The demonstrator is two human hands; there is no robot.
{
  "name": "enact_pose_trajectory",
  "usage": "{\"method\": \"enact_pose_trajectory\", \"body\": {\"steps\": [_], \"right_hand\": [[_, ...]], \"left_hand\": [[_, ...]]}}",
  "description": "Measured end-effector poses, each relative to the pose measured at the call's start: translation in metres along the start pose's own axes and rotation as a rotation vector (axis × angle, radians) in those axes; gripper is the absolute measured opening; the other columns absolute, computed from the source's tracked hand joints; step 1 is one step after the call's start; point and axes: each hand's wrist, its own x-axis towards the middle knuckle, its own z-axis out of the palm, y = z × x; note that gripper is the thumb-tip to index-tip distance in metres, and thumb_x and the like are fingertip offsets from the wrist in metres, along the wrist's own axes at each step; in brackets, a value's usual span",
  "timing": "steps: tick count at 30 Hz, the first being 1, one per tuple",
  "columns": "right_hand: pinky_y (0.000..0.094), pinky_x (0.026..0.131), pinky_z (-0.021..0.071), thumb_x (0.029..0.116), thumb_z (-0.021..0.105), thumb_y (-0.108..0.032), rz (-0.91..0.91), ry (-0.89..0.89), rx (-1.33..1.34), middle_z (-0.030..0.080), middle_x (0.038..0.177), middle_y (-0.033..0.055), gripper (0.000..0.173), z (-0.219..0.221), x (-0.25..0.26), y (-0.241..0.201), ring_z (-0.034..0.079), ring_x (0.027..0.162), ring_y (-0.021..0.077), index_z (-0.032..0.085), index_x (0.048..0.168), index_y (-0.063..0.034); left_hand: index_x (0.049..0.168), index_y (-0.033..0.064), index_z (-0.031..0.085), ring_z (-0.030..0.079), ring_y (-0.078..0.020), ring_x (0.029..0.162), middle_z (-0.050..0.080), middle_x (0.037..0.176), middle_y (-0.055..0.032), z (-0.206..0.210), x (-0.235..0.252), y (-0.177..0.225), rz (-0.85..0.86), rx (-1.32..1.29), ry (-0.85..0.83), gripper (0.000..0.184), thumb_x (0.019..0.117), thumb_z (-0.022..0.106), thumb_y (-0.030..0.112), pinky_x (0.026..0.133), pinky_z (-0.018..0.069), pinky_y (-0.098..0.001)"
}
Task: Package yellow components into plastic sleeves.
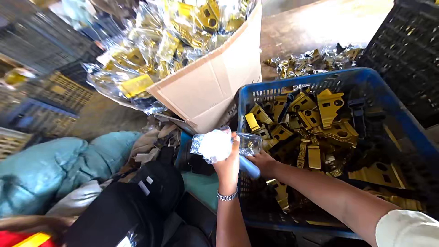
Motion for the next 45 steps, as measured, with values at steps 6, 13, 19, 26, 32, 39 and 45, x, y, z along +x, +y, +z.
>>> {"method": "enact_pose_trajectory", "body": {"steps": [6,13,19,26,32,39,45], "right_hand": [[0.0672,0.113,0.0311,0.0822,0.075,-0.005,0.059,0.447,0.375,0.046,0.149,0.0294,0.032,-0.009,-0.078,0.044,0.036,0.142,0.0498,0.072,0.113,0.0050],[0.0392,0.066,0.0655,0.0864,0.066,-0.011,0.006,0.902,1.589,0.069,0.118,0.0121,0.059,-0.022,-0.154,0.045,0.074,0.084,0.0259,0.040,0.139,-0.0099],[0.0282,0.083,0.0589,0.0962,0.067,-0.015,0.137,0.831,1.205,0.065,0.112,0.0123,0.052,-0.028,-0.119,0.016,0.069,0.095,0.0127,0.042,0.139,0.0017],[0.0519,0.103,0.0491,0.1013,0.061,-0.019,0.307,0.480,0.509,0.045,0.147,0.0317,0.061,-0.026,-0.092,0.012,0.060,0.124,0.0425,0.034,0.147,0.0095],[0.0380,0.101,0.0515,0.0850,0.077,-0.006,0.195,0.543,1.238,0.051,0.144,0.0232,0.091,-0.039,-0.107,0.021,0.059,0.125,0.0252,0.023,0.159,-0.0034],[0.0436,0.106,0.0453,0.0832,0.076,-0.016,0.267,0.965,0.941,0.054,0.139,0.0250,0.066,-0.020,-0.112,0.035,0.052,0.128,0.0324,0.055,0.144,-0.0015],[0.0462,0.089,0.0528,0.0933,0.071,-0.006,0.282,0.417,0.766,0.065,0.113,0.0220,0.024,-0.050,-0.155,0.071,0.064,0.099,0.0285,0.066,0.115,0.0049]], "left_hand": [[0.118,-0.0064,0.055,0.067,-0.0037,0.080,0.069,0.092,-0.0018,0.002,-0.001,-0.002,0.005,-0.057,0.006,0.040,0.0811,0.071,-0.005,0.074,0.0581,-0.0214],[0.119,-0.0113,0.054,0.069,-0.0024,0.090,0.071,0.097,-0.0031,0.017,-0.023,-0.013,0.063,-0.012,-0.178,0.049,0.0776,0.078,-0.002,0.083,0.0596,-0.0219],[0.123,-0.0107,0.052,0.066,-0.0029,0.093,0.068,0.100,-0.0066,0.028,-0.039,0.010,-0.288,-0.053,-0.253,0.044,0.0848,0.074,-0.004,0.086,0.0562,-0.0204],[0.117,-0.0111,0.055,0.066,-0.0030,0.088,0.068,0.097,-0.0076,0.027,-0.039,0.005,-0.354,-0.004,-0.347,0.034,0.0878,0.072,-0.005,0.082,0.0554,-0.0196],[0.126,-0.0130,0.052,0.064,-0.0052,0.097,0.067,0.107,-0.0130,0.039,-0.039,0.002,-0.347,0.052,-0.299,0.041,0.0923,0.071,0.002,0.088,0.0537,-0.0219],[0.119,-0.0151,0.059,0.067,-0.0028,0.098,0.071,0.104,-0.0112,0.025,-0.067,0.007,-0.175,0.089,-0.686,0.042,0.0881,0.075,0.007,0.091,0.0548,-0.0207],[0.121,-0.0087,0.052,0.073,-0.0172,0.083,0.072,0.100,-0.0086,0.006,-0.042,0.014,-0.413,-0.141,-0.609,0.028,0.0943,0.052,-0.003,0.079,0.0626,-0.0347]]}}
